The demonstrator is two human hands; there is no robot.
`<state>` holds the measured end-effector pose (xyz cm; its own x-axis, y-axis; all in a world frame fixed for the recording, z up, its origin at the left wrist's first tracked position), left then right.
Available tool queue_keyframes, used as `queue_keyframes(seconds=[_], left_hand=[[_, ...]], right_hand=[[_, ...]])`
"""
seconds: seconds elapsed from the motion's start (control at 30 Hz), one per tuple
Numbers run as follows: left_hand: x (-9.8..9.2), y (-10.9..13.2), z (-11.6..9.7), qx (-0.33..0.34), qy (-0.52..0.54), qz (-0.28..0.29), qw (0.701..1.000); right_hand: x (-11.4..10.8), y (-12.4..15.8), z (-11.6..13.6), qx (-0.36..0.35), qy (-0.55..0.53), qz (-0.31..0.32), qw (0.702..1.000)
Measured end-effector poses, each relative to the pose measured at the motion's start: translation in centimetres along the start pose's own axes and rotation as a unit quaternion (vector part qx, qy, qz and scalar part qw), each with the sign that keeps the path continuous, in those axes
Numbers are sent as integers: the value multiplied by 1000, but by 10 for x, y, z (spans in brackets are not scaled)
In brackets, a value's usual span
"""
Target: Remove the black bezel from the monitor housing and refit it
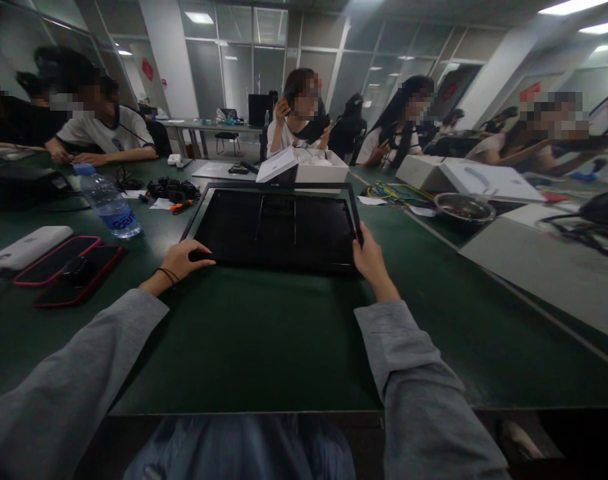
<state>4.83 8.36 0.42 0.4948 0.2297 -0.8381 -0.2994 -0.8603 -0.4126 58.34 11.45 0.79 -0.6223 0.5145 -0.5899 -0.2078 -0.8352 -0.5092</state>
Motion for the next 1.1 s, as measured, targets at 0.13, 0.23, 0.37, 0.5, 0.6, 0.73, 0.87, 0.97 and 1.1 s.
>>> queue_keyframes(seconds=[0.13, 0.23, 0.37, 0.5, 0.6, 0.73, 0.87, 0.97, 1.1], left_hand=[[15, -4, -3, 35, 2, 51, 998], [16, -3, -4, 28, -3, 52, 998], [10, 1, -6, 15, -32, 35, 999], [6, 2, 0, -17, -20, -29, 999], [8, 2, 19, -98, 35, -72, 992], [15, 3, 43, -179, 114, -80, 974], [17, 1, 53, -180, 134, -77, 971], [14, 3, 55, -178, 145, -105, 968], [5, 7, 44, -177, 126, -126, 968]], right_hand=[[1, 7, -6, 30, 49, -6, 998], [6, 9, -12, 50, 59, 5, 997], [8, 9, -14, 61, 31, -3, 998], [6, 12, -9, 73, 13, -15, 997], [1, 17, -10, 122, 49, -33, 991], [-5, 22, -12, 163, 88, -59, 981], [-4, 22, -9, 152, 85, -58, 983], [-3, 24, -8, 159, 90, -48, 982], [-3, 29, -7, 168, 86, -41, 981]])
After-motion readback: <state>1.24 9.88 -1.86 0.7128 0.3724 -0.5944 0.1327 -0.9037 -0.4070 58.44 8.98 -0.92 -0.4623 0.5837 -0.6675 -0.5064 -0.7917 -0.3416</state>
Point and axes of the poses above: each hand's wrist, its own y-axis away from the middle knuckle, its own x-axis out of the palm, z = x × y, the point moved 7 cm from there along -y, towards the middle knuckle, and after that the axes turned 3 degrees about x, right-handed, at the moved point
